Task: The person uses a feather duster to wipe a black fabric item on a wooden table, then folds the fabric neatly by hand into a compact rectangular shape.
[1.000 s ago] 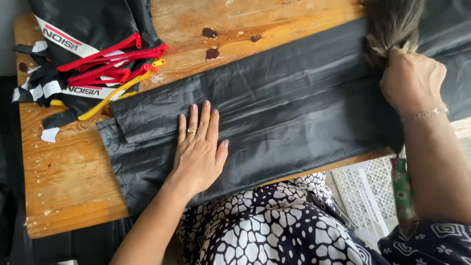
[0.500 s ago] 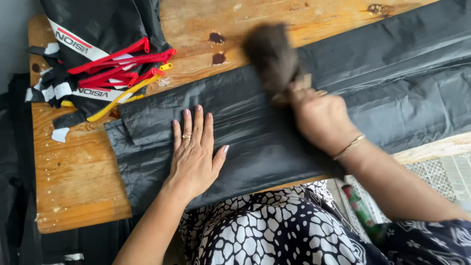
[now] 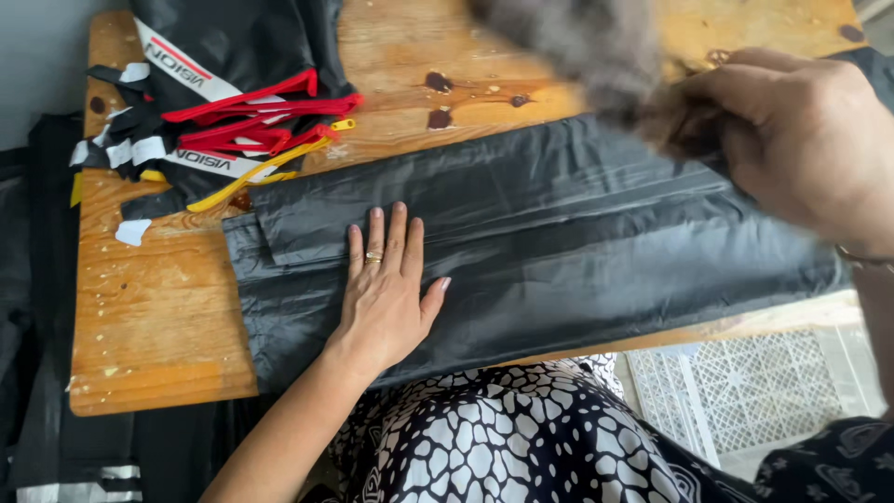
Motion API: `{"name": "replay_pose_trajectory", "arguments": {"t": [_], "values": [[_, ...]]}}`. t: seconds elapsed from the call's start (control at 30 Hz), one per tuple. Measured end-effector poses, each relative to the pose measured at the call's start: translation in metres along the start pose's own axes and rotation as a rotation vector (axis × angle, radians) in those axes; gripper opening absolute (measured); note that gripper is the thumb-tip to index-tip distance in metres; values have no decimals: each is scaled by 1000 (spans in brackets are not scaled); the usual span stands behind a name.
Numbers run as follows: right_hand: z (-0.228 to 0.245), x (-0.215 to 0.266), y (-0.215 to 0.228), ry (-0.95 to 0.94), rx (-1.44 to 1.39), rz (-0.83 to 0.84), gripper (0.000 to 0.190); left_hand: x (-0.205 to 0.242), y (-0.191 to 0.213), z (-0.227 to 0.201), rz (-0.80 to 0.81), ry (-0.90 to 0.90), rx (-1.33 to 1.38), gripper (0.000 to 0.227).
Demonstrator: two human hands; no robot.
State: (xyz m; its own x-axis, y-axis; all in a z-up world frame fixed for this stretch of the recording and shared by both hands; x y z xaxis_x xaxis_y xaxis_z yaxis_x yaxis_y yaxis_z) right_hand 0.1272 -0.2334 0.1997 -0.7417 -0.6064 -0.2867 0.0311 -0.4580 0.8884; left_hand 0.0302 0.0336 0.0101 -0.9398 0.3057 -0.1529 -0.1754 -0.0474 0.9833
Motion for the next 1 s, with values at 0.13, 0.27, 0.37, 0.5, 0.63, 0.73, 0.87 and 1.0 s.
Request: {"name": "replay_pose_trajectory", "arguments": {"t": [0.13,0.27,0.37,0.5,0.63,0.73,0.87,1.0], "values": [[28,-47,-20,46,371,74,30,1,-3,-2,8,6,-11,79],[20,-97,-74,396,529,-102,18,3,4,1,-49,12,-34,79],[-11,-115,-114,446,492,-143,19,6,7,0,-75,10,-6,78],[-31,-126,-145,495,465,-181,14,6,8,0,-100,8,2,77],[-47,-134,-177,457,450,-161,18,6,5,0,-110,5,-2,78],[-54,-136,-191,430,435,-169,14,5,9,0,-127,2,-13,77],[-62,-134,-201,356,391,-144,25,6,7,-1,-127,5,-34,78],[-28,-130,-171,203,317,-185,59,5,8,0,-122,-2,-34,78]]}}
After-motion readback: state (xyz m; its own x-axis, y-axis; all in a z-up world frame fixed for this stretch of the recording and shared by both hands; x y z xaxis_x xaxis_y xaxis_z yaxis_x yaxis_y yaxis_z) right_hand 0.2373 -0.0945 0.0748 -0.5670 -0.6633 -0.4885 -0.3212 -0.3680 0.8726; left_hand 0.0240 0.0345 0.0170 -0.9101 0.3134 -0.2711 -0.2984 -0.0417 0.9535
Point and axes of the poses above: each hand's wrist, its own x-axis away from the middle knuckle, its own y-axis out of the back of the hand, z = x × y, the point moved 10 cm from there along -x, towards the middle knuckle, and after that the axes turned 13 degrees about -x, right-handed, at the moved point
